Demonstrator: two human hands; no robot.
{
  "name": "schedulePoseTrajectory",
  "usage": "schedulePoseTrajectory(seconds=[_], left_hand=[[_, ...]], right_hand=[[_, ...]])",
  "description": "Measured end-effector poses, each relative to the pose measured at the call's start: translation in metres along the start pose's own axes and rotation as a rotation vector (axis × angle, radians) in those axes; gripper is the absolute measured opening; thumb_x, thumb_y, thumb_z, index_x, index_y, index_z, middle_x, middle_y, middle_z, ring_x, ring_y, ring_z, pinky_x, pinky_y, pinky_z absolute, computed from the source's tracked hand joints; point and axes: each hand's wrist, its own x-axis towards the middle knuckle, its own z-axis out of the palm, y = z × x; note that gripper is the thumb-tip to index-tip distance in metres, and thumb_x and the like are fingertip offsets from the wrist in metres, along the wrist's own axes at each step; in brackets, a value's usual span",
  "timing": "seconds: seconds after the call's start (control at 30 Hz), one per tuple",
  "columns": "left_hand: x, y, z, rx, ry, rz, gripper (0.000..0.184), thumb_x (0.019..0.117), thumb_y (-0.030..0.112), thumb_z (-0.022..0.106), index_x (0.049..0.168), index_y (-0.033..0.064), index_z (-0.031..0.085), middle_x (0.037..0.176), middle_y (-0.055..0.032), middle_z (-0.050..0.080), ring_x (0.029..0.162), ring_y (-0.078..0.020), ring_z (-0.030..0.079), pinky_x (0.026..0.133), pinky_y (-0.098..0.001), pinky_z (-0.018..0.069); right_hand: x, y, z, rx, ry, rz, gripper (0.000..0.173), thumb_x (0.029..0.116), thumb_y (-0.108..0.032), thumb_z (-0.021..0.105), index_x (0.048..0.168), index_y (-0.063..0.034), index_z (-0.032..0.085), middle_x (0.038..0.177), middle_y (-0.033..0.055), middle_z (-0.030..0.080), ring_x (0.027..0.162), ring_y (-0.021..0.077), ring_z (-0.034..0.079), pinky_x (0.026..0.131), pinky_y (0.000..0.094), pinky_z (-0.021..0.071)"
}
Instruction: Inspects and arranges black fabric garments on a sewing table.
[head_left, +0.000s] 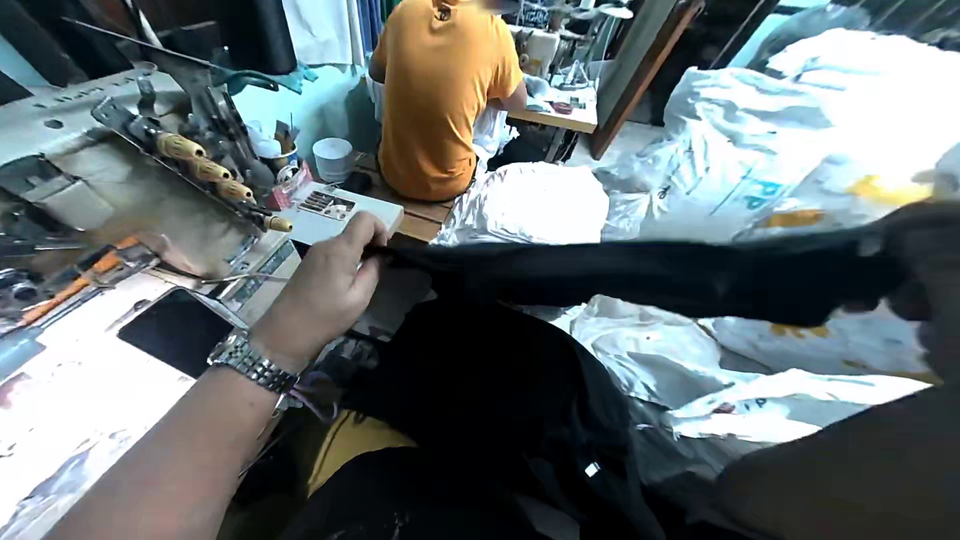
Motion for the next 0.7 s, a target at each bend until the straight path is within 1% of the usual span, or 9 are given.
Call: schedulePoseTrajectory(seconds=[0.07, 0.13, 0.2, 0.3, 0.37, 0.43, 0.53, 0.6, 0.7], left_hand=[[-0.009, -0.008, 0.007, -0.031, -0.029, -0.075, 0.012, 0.1017, 0.01, 0.057, 0.113, 0.0079, 0.059, 0.088, -0.0039, 0.068, 0.074, -0.0139, 0.068, 0.068, -0.0394, 0.0599], [-0.013, -0.013, 0.014, -0.06, -0.046, -0.136, 0.01, 0.1018, 0.011, 0.059, 0.111, 0.0083, 0.06, 0.082, -0.0034, 0.066, 0.068, -0.0133, 0.066, 0.063, -0.0376, 0.0579], [-0.012, -0.019, 0.023, -0.084, -0.075, -0.177, 0.01, 0.1015, 0.008, 0.057, 0.111, 0.0069, 0.059, 0.086, -0.006, 0.067, 0.072, -0.0159, 0.066, 0.065, -0.0407, 0.0573], [-0.008, -0.017, 0.034, -0.082, -0.006, -0.143, 0.016, 0.1032, 0.007, 0.053, 0.117, 0.0029, 0.059, 0.123, -0.0101, 0.068, 0.107, -0.0173, 0.068, 0.092, -0.0399, 0.0574], [-0.003, -0.007, 0.037, -0.072, 0.106, -0.021, 0.014, 0.0989, 0.001, 0.052, 0.11, -0.0032, 0.06, 0.135, -0.0169, 0.06, 0.122, -0.0234, 0.062, 0.103, -0.0398, 0.0524], [-0.005, 0.0, 0.044, -0.059, 0.141, 0.092, 0.013, 0.0947, 0.0, 0.052, 0.104, -0.0037, 0.06, 0.141, -0.0205, 0.054, 0.131, -0.0278, 0.056, 0.106, -0.0399, 0.0508], [-0.024, -0.007, 0.067, -0.007, 0.001, 0.11, 0.011, 0.0968, 0.007, 0.055, 0.099, -0.0007, 0.064, 0.144, -0.0189, 0.053, 0.127, -0.0284, 0.06, 0.1, -0.0427, 0.0555], [-0.05, -0.018, 0.085, 0.02, -0.283, 0.036, 0.016, 0.0996, 0.008, 0.055, 0.106, 0.0008, 0.068, 0.145, -0.0179, 0.054, 0.123, -0.0302, 0.063, 0.098, -0.0465, 0.0563], [-0.096, -0.044, 0.121, 0.064, -0.768, -0.023, 0.024, 0.1015, 0.007, 0.056, 0.122, 0.0002, 0.066, 0.14, -0.0222, 0.058, 0.135, -0.0407, 0.052, 0.114, -0.0557, 0.0406]], right_hand=[[-0.014, 0.008, 0.002, 0.138, -0.102, 0.09, 0.014, 0.1014, -0.022, 0.06, 0.112, -0.0246, 0.067, 0.093, -0.0168, 0.067, 0.068, -0.007, 0.059, 0.058, 0.0115, 0.0509], [-0.02, 0.014, 0.01, 0.166, -0.174, 0.158, 0.013, 0.101, -0.026, 0.062, 0.111, -0.0283, 0.069, 0.092, -0.0175, 0.069, 0.068, -0.006, 0.06, 0.058, 0.0129, 0.0521], [-0.013, 0.006, 0.029, -0.035, -0.141, 0.226, 0.016, 0.1015, -0.024, 0.058, 0.11, -0.0156, 0.068, 0.082, -0.0081, 0.064, 0.059, -0.0011, 0.057, 0.053, 0.0189, 0.0512], [-0.006, 0.005, 0.047, -0.306, 0.086, 0.195, 0.034, 0.1077, -0.024, 0.05, 0.121, 0.0044, 0.062, 0.1, 0.0121, 0.066, 0.081, 0.0069, 0.062, 0.076, 0.0307, 0.0559], [-0.004, 0.003, 0.047, -0.301, 0.354, 0.145, 0.037, 0.1085, -0.021, 0.05, 0.126, 0.0096, 0.059, 0.113, 0.0154, 0.067, 0.098, 0.0084, 0.065, 0.09, 0.0301, 0.0562], [-0.005, 0.0, 0.04, -0.29, 0.441, 0.148, 0.036, 0.1078, -0.019, 0.05, 0.124, 0.0116, 0.058, 0.108, 0.014, 0.066, 0.092, 0.0073, 0.063, 0.086, 0.0281, 0.0554], [-0.022, 0.02, 0.011, -0.254, -0.029, 0.241, 0.031, 0.1069, -0.028, 0.052, 0.119, -0.0005, 0.062, 0.098, 0.0027, 0.064, 0.079, -0.0023, 0.057, 0.074, 0.0214, 0.0522], [-0.036, 0.03, 0.018, -0.222, -0.474, 0.455, 0.02, 0.1012, -0.02, 0.057, 0.109, -0.0063, 0.07, 0.086, 0.0017, 0.068, 0.065, 0.0043, 0.058, 0.059, 0.0285, 0.0526], [-0.059, 0.042, 0.064, -0.279, -0.921, 0.836, 0.019, 0.1039, -0.018, 0.061, 0.107, -0.0065, 0.075, 0.077, 0.0078, 0.069, 0.056, 0.0159, 0.057, 0.055, 0.0385, 0.0503]])
